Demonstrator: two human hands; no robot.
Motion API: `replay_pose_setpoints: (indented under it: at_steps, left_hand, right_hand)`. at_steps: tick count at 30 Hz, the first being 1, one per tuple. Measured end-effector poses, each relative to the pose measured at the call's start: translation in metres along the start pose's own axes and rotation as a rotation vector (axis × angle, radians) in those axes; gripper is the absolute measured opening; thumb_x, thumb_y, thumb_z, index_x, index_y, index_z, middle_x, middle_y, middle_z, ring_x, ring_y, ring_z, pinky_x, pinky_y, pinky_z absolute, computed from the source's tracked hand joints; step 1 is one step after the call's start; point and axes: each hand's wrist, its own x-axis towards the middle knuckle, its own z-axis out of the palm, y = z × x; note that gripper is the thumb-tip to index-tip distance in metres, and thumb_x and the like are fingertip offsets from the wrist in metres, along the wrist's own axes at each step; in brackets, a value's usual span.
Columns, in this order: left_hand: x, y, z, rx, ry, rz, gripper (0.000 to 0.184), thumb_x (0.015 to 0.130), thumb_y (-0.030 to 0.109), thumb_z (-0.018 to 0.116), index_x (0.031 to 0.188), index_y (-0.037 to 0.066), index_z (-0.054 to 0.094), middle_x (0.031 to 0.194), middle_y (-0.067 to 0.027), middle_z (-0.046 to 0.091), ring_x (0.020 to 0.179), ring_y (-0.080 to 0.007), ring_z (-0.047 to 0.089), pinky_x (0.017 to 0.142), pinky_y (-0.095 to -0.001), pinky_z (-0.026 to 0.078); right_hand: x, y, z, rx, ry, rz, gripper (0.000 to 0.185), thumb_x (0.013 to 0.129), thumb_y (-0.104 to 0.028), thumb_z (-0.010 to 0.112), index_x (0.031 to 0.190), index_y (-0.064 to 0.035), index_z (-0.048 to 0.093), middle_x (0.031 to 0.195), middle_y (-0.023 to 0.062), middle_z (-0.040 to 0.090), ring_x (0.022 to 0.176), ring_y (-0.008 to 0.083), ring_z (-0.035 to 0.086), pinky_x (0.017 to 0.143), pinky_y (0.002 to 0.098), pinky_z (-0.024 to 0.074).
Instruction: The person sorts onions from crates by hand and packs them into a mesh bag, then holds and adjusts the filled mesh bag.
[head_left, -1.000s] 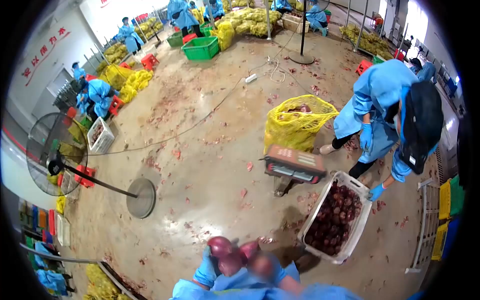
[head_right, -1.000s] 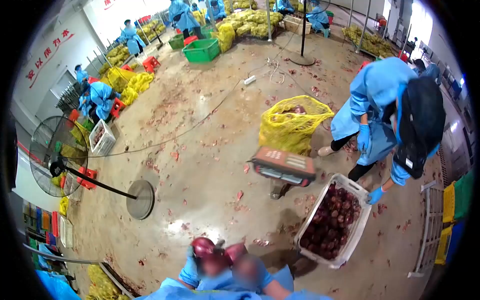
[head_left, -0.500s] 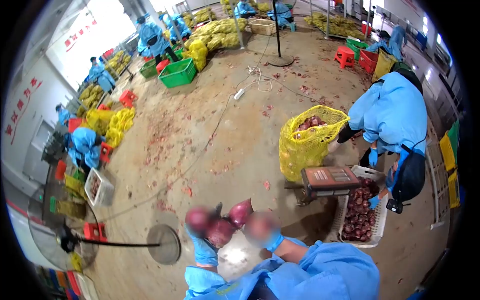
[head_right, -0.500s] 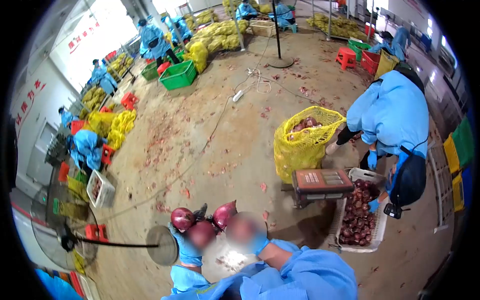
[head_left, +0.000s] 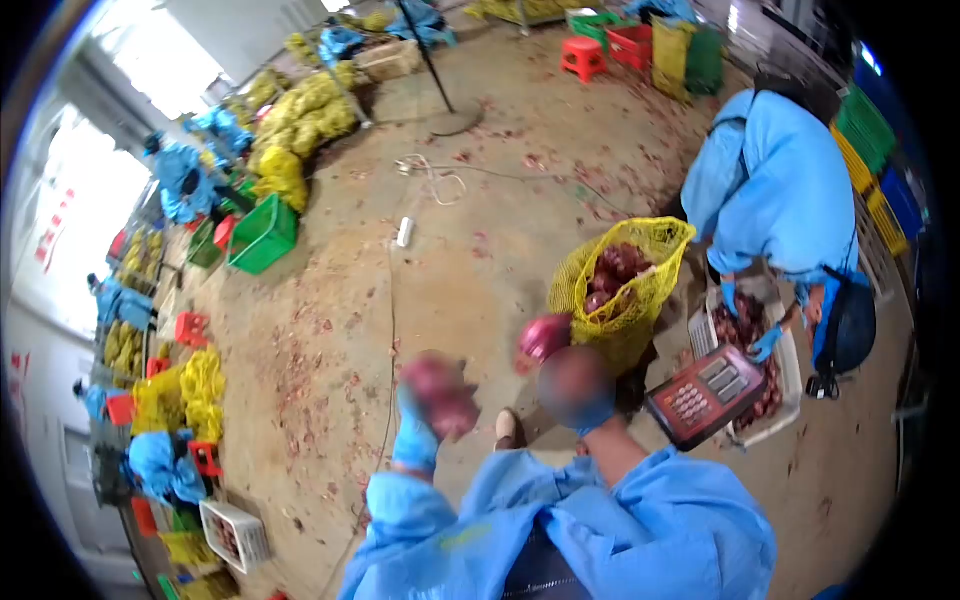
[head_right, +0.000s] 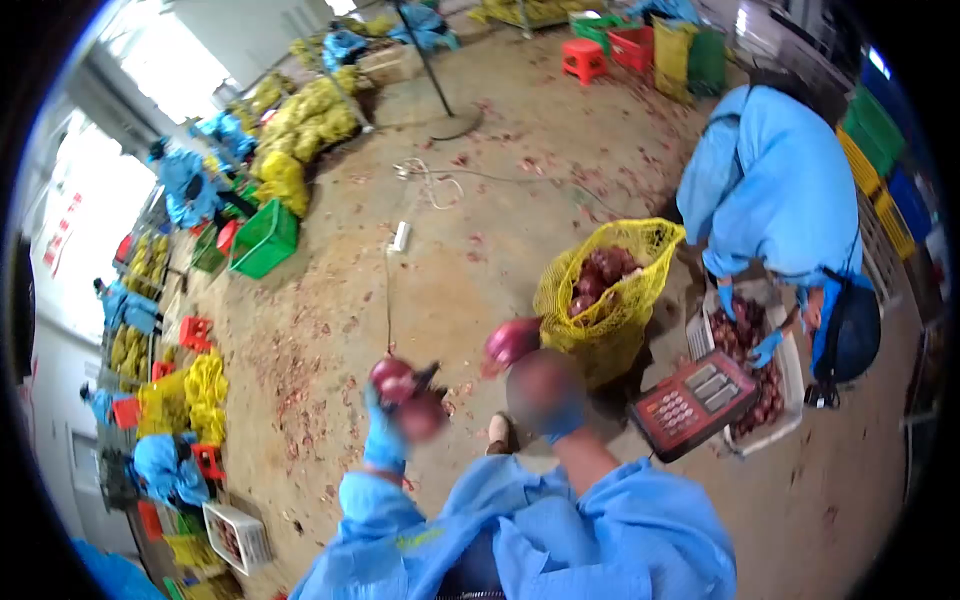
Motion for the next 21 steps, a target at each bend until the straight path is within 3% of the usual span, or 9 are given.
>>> replay_pose_setpoints:
  at_steps: [4, 6, 8, 9, 12, 13, 15, 18, 21]
  left_hand:
    - [0.131, 0.008, 0.006, -0.07, -0.505, -0.263, 0.071, 0.077, 0.056, 0.045, 0.12, 0.0, 0.035, 0.109, -0.0086, 0.049, 0.094, -0.0178, 0.051, 0.092, -0.0328, 0.034]
    - [0.165, 0.007, 0.051, 0.238, -0.555, -0.243, 0.064, 0.079, 0.054, 0.043, 0.116, 0.003, 0.042, 0.107, -0.0095, 0.052, 0.094, -0.0195, 0.051, 0.088, -0.0332, 0.038]
    - [0.218, -0.018, 0.064, 0.37, -0.725, -0.181, 0.061, 0.079, 0.054, 0.043, 0.115, 0.004, 0.045, 0.106, -0.0096, 0.053, 0.094, -0.0196, 0.051, 0.086, -0.0336, 0.039]
    - [0.236, -0.027, 0.077, 0.312, -0.706, -0.456, 0.059, 0.08, 0.053, 0.043, 0.114, 0.005, 0.046, 0.105, -0.0096, 0.054, 0.094, -0.0198, 0.052, 0.085, -0.0337, 0.041]
    - [0.287, -0.073, 0.102, 0.29, -0.619, -0.73, 0.05, 0.078, 0.05, 0.049, 0.103, 0.007, 0.051, 0.091, -0.0061, 0.055, 0.081, -0.0165, 0.052, 0.073, -0.0296, 0.043]
    - [0.3, -0.087, 0.106, 0.307, -0.535, -0.711, 0.044, 0.075, 0.048, 0.055, 0.093, 0.008, 0.054, 0.077, -0.0028, 0.055, 0.069, -0.0131, 0.052, 0.062, -0.0254, 0.044]
    - [0.318, -0.089, 0.136, 0.391, -0.687, -0.848, 0.039, 0.077, 0.042, 0.055, 0.095, 0.008, 0.055, 0.082, -0.0009, 0.055, 0.073, -0.012, 0.052, 0.065, -0.0242, 0.043]
    - [0.336, -0.119, 0.13, 0.504, -0.577, -0.872, 0.022, 0.083, 0.021, 0.047, 0.096, 0.006, 0.056, 0.084, -0.0041, 0.056, 0.075, -0.0135, 0.053, 0.07, -0.0253, 0.043]
    - [0.324, -0.107, 0.167, 0.63, -0.59, -0.979, 0.023, 0.083, 0.021, 0.045, 0.097, 0.005, 0.053, 0.086, -0.0047, 0.055, 0.079, -0.0138, 0.053, 0.071, -0.026, 0.043]
  right_hand:
    - [0.021, 0.041, 0.04, -0.128, 0.219, 0.244, 0.021, 0.072, -0.02, 0.052, 0.088, -0.0069, 0.055, 0.083, 0.0102, 0.055, 0.076, 0.0253, 0.054, 0.067, 0.0367, 0.0445]
    - [0.022, 0.053, 0.062, -0.193, 0.203, 0.397, 0.023, 0.074, -0.019, 0.052, 0.092, -0.0061, 0.054, 0.086, 0.0102, 0.055, 0.078, 0.0248, 0.054, 0.068, 0.0362, 0.0447]
    - [-0.006, 0.076, 0.118, 0.756, 0.574, 0.796, 0.028, 0.078, -0.018, 0.049, 0.102, -0.0048, 0.051, 0.094, 0.0107, 0.054, 0.084, 0.0243, 0.054, 0.072, 0.0363, 0.0445]
    - [-0.022, 0.085, 0.128, 1.065, 0.747, 0.915, 0.029, 0.079, -0.018, 0.048, 0.105, -0.0044, 0.049, 0.096, 0.0108, 0.054, 0.087, 0.0242, 0.054, 0.074, 0.0363, 0.0445]
    - [-0.016, 0.124, 0.164, 1.373, 0.886, 1.187, 0.031, 0.081, -0.019, 0.045, 0.109, -0.0048, 0.046, 0.101, 0.0108, 0.051, 0.091, 0.0239, 0.051, 0.077, 0.0363, 0.0423]
    - [-0.016, 0.134, 0.174, 1.421, 0.853, 1.2, 0.032, 0.082, -0.02, 0.044, 0.11, -0.0049, 0.045, 0.102, 0.0108, 0.05, 0.092, 0.0238, 0.05, 0.078, 0.0363, 0.0416]
    - [-0.014, 0.154, 0.19, 1.522, 0.78, 1.166, 0.033, 0.083, -0.021, 0.042, 0.112, -0.0052, 0.042, 0.105, 0.0108, 0.048, 0.095, 0.0235, 0.049, 0.081, 0.0364, 0.0402]
    - [-0.03, 0.147, 0.207, 1.663, 0.679, 1.085, 0.036, 0.084, -0.022, 0.039, 0.116, -0.0056, 0.039, 0.11, 0.0107, 0.045, 0.099, 0.0232, 0.046, 0.084, 0.0364, 0.038]
    - [-0.044, 0.14, 0.211, 1.72, 0.647, 1.019, 0.038, 0.086, -0.024, 0.037, 0.119, -0.006, 0.035, 0.115, 0.0107, 0.042, 0.104, 0.0229, 0.043, 0.088, 0.0364, 0.0358]
